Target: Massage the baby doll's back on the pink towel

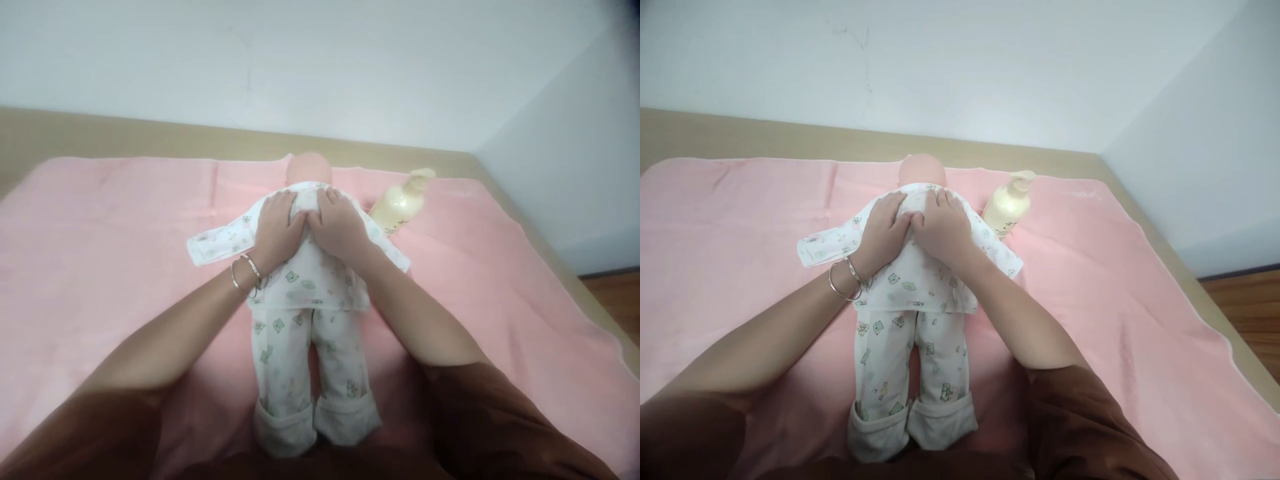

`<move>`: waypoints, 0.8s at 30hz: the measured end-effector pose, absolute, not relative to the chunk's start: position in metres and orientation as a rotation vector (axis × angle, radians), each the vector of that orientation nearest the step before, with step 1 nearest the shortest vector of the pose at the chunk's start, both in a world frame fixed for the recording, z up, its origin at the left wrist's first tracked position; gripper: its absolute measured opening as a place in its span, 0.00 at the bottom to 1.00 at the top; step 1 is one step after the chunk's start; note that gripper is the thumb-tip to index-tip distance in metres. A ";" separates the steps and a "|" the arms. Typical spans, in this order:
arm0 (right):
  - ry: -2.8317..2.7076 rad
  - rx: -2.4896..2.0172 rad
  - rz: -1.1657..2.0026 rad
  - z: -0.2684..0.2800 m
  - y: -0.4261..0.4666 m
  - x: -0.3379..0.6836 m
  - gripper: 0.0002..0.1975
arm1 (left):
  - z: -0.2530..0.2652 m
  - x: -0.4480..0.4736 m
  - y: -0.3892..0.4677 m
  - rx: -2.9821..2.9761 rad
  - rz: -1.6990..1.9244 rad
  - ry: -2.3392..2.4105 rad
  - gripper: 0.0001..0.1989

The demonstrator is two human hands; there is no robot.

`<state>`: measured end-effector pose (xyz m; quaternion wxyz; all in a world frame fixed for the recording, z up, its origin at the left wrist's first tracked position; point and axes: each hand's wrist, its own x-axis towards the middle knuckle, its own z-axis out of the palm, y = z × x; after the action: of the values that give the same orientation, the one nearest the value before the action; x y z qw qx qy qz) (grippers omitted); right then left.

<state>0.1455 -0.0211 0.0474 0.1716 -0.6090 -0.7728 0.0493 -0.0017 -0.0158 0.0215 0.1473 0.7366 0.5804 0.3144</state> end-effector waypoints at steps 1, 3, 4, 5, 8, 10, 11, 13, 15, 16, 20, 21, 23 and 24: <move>-2.185 -1.729 0.123 0.044 -0.020 0.145 0.29 | 0.021 -0.001 -0.016 2.121 0.905 1.668 0.27; -2.179 -1.709 0.098 0.040 -0.020 0.144 0.29 | 0.021 -0.001 -0.016 2.119 0.914 1.664 0.26; -2.177 -1.702 0.091 0.039 -0.020 0.144 0.29 | 0.021 -0.001 -0.016 2.115 0.917 1.665 0.26; -2.177 -1.698 0.087 0.038 -0.020 0.144 0.28 | 0.020 -0.001 -0.016 2.113 0.917 1.667 0.26; -2.185 -1.695 0.080 0.037 -0.020 0.145 0.29 | 0.018 -0.002 -0.015 2.106 0.920 1.671 0.27; -2.184 -1.689 0.074 0.037 -0.019 0.145 0.29 | 0.017 -0.003 -0.014 2.102 0.935 1.661 0.27; -2.181 -1.686 0.073 0.037 -0.019 0.145 0.29 | 0.016 -0.003 -0.013 2.099 0.947 1.654 0.26; -2.174 -1.684 0.072 0.037 -0.019 0.145 0.29 | 0.015 -0.003 -0.013 2.092 0.963 1.645 0.26; -2.170 -1.677 0.071 0.036 -0.019 0.145 0.29 | 0.016 -0.003 -0.013 2.090 0.960 1.649 0.26; -2.169 -1.673 0.073 0.036 -0.019 0.145 0.29 | 0.017 -0.003 -0.013 2.091 0.949 1.654 0.27; -2.172 -1.677 0.085 0.037 -0.019 0.145 0.28 | 0.020 -0.002 -0.015 2.097 0.902 1.681 0.27; -2.174 -1.685 0.085 0.037 -0.019 0.145 0.27 | 0.021 -0.001 -0.015 2.097 0.897 1.684 0.27; -2.181 -1.695 0.077 0.037 -0.019 0.144 0.26 | 0.021 -0.001 -0.016 2.094 0.897 1.687 0.27; -2.185 -1.699 0.074 0.037 -0.019 0.144 0.26 | 0.021 -0.001 -0.016 2.094 0.899 1.687 0.27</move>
<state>0.1443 -0.0188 0.0365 0.1854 -0.6029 -0.7756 0.0261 -0.0012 -0.0157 0.0208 0.1525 0.7298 0.5881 0.3134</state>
